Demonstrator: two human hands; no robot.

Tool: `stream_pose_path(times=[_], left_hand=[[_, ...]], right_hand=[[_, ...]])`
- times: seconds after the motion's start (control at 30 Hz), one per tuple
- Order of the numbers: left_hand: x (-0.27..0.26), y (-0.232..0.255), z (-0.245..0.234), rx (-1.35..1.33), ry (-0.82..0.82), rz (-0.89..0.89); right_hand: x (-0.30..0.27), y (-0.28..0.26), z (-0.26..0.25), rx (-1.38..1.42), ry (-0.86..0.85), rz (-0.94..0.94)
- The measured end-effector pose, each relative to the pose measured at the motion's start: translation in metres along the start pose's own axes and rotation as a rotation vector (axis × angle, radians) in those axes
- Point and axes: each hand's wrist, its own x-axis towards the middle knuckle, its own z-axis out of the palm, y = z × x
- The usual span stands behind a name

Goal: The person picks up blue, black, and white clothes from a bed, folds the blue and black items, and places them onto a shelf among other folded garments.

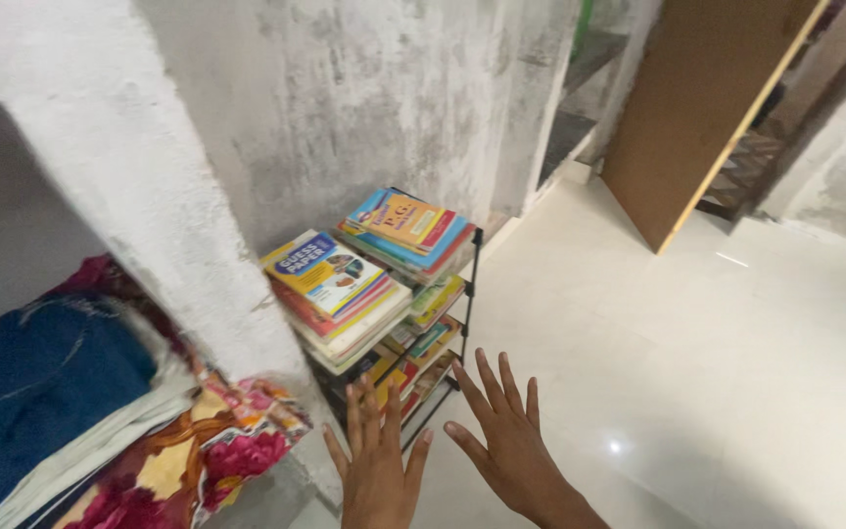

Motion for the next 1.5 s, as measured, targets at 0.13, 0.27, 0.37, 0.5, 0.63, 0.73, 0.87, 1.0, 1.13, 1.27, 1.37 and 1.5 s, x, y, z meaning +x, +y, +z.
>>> stream_pose_path(times=[0.13,0.27,0.37,0.5,0.63,0.73,0.87,1.0,1.13,1.27,1.37,1.5], left_hand=[[0.007,0.022,-0.001,0.01,0.047,0.155],[0.02,0.039,0.004,0.057,-0.093,0.231],[0.03,0.05,0.015,0.058,0.212,0.48],[0.045,0.07,0.016,0.082,-0.23,0.394],[0.059,0.092,0.008,0.084,-0.294,0.477],[0.073,0.104,0.004,0.113,-0.327,0.555],[0.088,0.112,0.004,0.096,-0.35,0.649],[0.097,0.12,0.011,0.094,-0.378,0.748],[0.105,0.124,0.02,0.077,-0.412,0.842],[0.105,0.128,0.029,0.084,-0.453,0.899],[0.105,0.136,0.036,0.082,-0.473,0.941],[0.109,0.151,0.047,0.047,-0.464,1.022]], right_hand=[[-0.011,0.009,-0.005,0.002,0.039,0.089],[-0.021,0.019,-0.005,0.025,0.06,0.197],[-0.025,0.028,-0.004,0.012,0.09,0.278],[-0.025,0.041,-0.004,-0.026,0.171,0.367],[-0.028,0.049,-0.005,-0.01,0.254,0.443],[-0.027,0.054,-0.007,-0.028,0.308,0.517],[-0.026,0.055,-0.009,-0.021,0.332,0.632],[-0.028,0.054,-0.005,-0.061,0.399,0.684],[-0.032,0.053,0.001,-0.051,0.44,0.772],[-0.037,0.053,0.006,-0.016,0.431,0.876],[-0.042,0.057,0.006,-0.008,0.454,0.915],[-0.047,0.067,0.005,0.012,0.5,0.97]])
